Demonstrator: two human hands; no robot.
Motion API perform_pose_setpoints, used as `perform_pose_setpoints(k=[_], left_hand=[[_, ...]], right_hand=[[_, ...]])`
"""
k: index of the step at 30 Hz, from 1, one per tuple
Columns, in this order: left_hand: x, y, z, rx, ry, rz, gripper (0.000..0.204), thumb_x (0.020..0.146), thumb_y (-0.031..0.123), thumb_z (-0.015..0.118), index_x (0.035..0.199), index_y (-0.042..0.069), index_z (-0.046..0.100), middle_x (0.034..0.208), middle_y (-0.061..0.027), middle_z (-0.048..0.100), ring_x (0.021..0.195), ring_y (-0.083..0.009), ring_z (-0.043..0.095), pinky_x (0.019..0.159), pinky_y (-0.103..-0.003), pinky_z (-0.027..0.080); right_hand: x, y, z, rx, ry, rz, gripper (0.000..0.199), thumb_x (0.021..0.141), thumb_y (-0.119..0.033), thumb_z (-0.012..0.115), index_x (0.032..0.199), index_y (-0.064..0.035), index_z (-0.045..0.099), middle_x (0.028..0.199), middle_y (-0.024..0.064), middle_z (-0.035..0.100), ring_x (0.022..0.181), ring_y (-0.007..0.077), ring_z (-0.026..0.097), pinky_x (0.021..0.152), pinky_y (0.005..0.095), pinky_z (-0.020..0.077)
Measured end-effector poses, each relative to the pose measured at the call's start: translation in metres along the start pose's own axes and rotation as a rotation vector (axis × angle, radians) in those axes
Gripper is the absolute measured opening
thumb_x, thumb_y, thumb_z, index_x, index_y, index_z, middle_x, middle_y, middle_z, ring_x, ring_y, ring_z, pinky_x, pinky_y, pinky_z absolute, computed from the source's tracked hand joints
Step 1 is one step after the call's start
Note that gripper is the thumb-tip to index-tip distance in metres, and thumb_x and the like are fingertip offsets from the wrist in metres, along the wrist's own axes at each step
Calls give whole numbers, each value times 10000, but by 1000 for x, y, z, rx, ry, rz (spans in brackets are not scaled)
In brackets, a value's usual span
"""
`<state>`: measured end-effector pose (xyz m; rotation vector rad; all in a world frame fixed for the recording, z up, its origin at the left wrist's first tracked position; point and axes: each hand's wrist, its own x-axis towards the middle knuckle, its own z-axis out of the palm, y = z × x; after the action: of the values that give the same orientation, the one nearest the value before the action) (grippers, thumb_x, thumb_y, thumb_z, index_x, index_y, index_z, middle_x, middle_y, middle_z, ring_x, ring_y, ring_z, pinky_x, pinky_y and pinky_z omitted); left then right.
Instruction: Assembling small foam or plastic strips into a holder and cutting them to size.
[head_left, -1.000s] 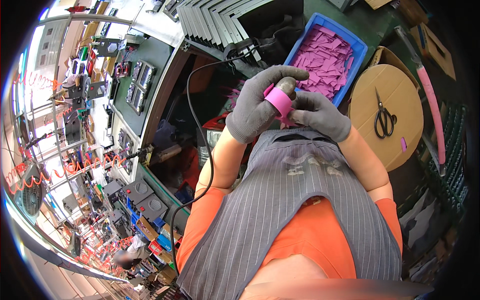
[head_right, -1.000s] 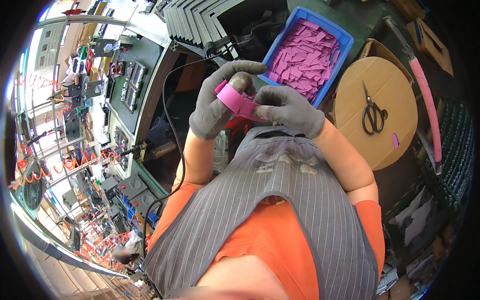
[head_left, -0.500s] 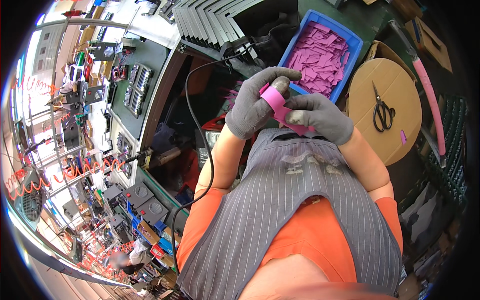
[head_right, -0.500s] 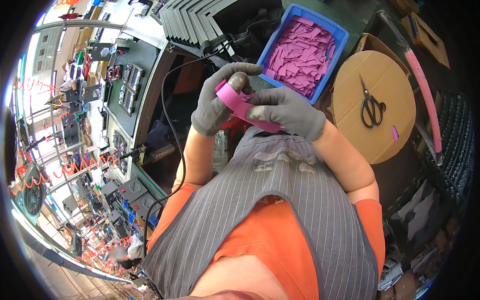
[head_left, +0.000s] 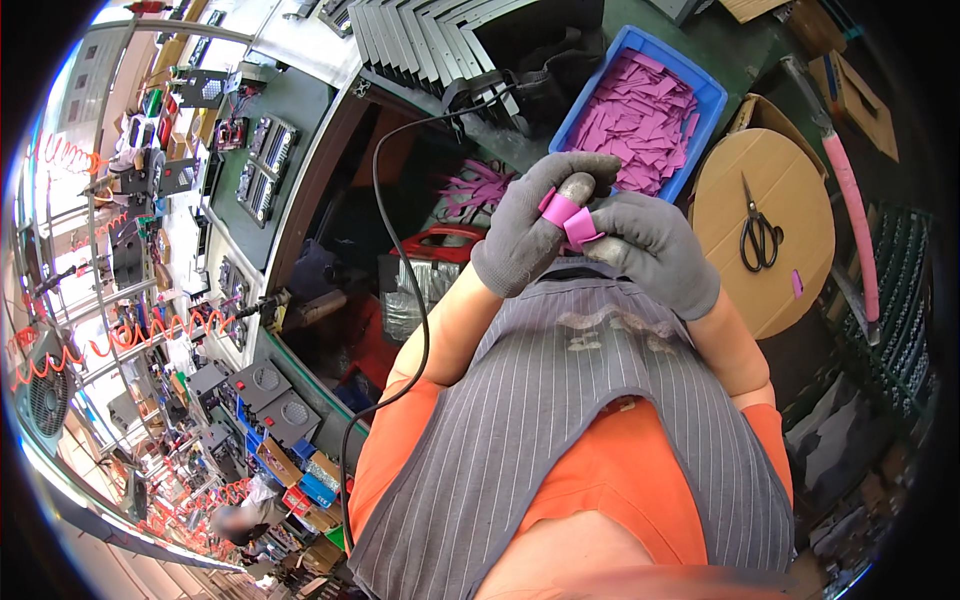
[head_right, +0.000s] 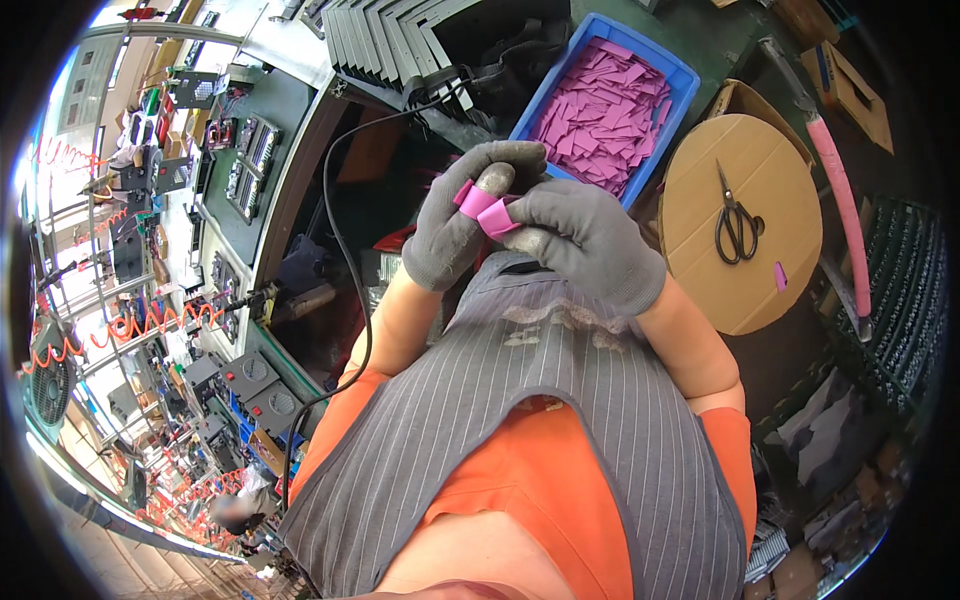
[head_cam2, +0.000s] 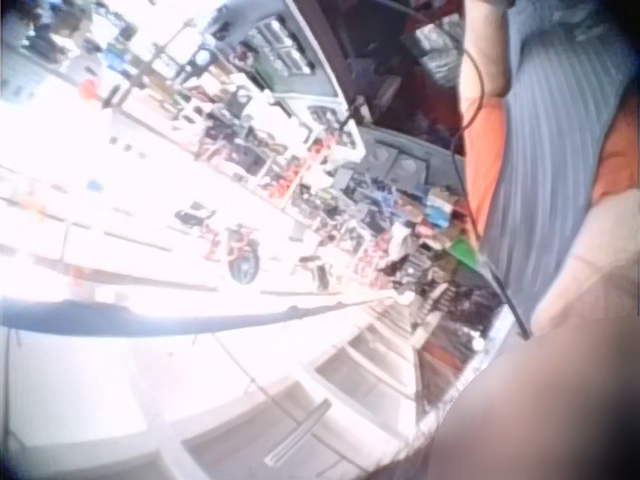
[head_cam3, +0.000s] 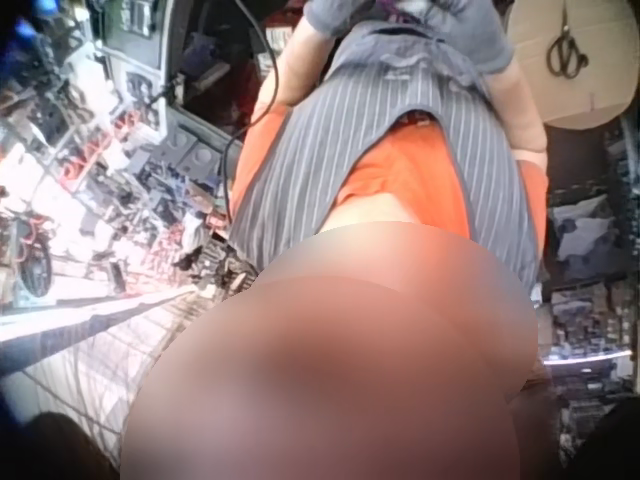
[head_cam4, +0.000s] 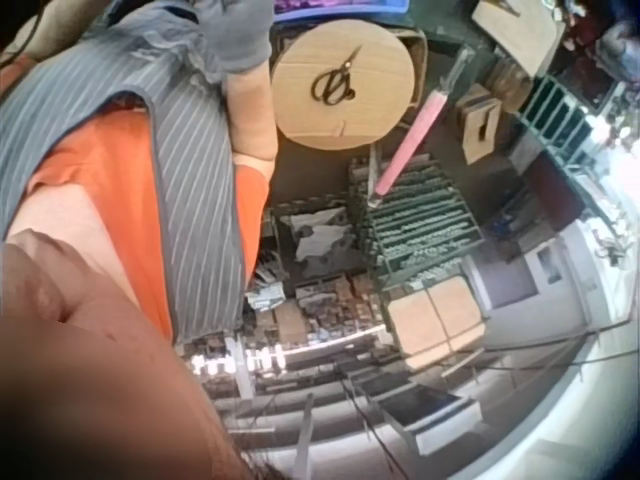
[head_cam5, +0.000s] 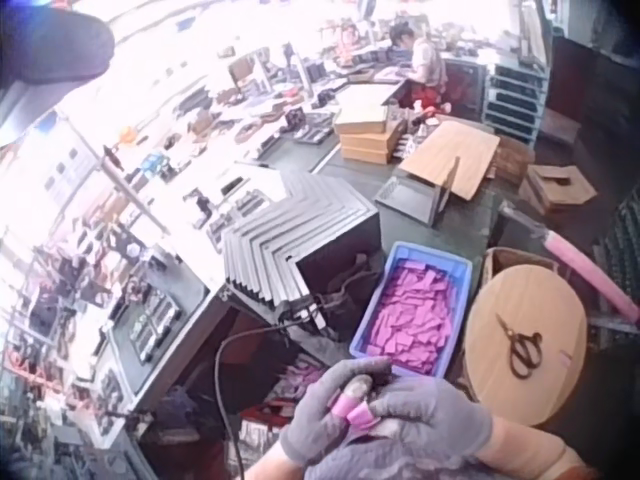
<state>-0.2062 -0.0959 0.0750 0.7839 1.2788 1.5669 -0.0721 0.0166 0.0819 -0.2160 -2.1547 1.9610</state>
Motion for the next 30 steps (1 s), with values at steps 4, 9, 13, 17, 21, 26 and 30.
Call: perform_pose_setpoints(k=[4, 9, 13, 17, 21, 26, 30], left_hand=[[3, -2, -3, 238, -81, 101, 286, 924, 172, 449, 1130, -2, 547, 1037, -124, 599, 971, -199, 575, 861, -312, 444], [3, -2, -1, 183, -72, 102, 276, 912, 168, 464, 1120, 14, 557, 1028, -129, 600, 956, -222, 584, 849, -317, 449], [6, -3, 2, 232, -40, 130, 276, 893, 156, 482, 1127, 29, 556, 1004, -136, 598, 941, -245, 587, 834, -321, 453], [7, 1, 3, 350, -29, 176, 282, 879, 139, 489, 1132, 35, 555, 984, -149, 592, 919, -281, 586, 816, -331, 456], [9, 7, 2, 670, -10, 304, 324, 846, 117, 517, 1163, 61, 547, 1026, -151, 579, 948, -307, 574, 822, -345, 453], [11, 18, -5, 1185, 37, 449, 390, 773, 113, 571, 1162, 123, 562, 1071, -107, 586, 941, -306, 581, 772, -373, 468], [10, 18, -3, 993, -79, 447, 405, 777, 122, 571, 1181, 124, 550, 1068, -122, 587, 935, -317, 581, 778, -371, 469]], right_hand=[[4, 9, -5, -104, -53, -172, 228, 841, -197, 578, 964, -7, 607, 821, 111, 576, 745, 229, 574, 665, 297, 450], [8, 3, -7, -202, -49, -63, 225, 801, -194, 620, 928, -8, 618, 815, 128, 599, 721, 266, 582, 653, 328, 458], [2, 6, -1, -26, 34, 140, 239, 743, -166, 694, 897, 3, 620, 794, 103, 610, 738, 181, 592, 674, 283, 469], [5, -2, 4, 61, 234, 195, 234, 727, -126, 727, 881, 17, 624, 806, 59, 617, 777, 110, 583, 718, 249, 475], [2, 12, 4, 222, 222, 219, 220, 741, -124, 720, 882, 17, 627, 815, 47, 614, 770, 101, 577, 718, 246, 473], [1, 1, -6, 129, 37, 264, 178, 735, -72, 693, 877, 15, 630, 792, 56, 612, 731, 94, 574, 671, 238, 471], [5, -3, -7, 20, -10, 165, 179, 714, -65, 695, 864, 8, 631, 778, 61, 609, 707, 100, 578, 637, 236, 465]])
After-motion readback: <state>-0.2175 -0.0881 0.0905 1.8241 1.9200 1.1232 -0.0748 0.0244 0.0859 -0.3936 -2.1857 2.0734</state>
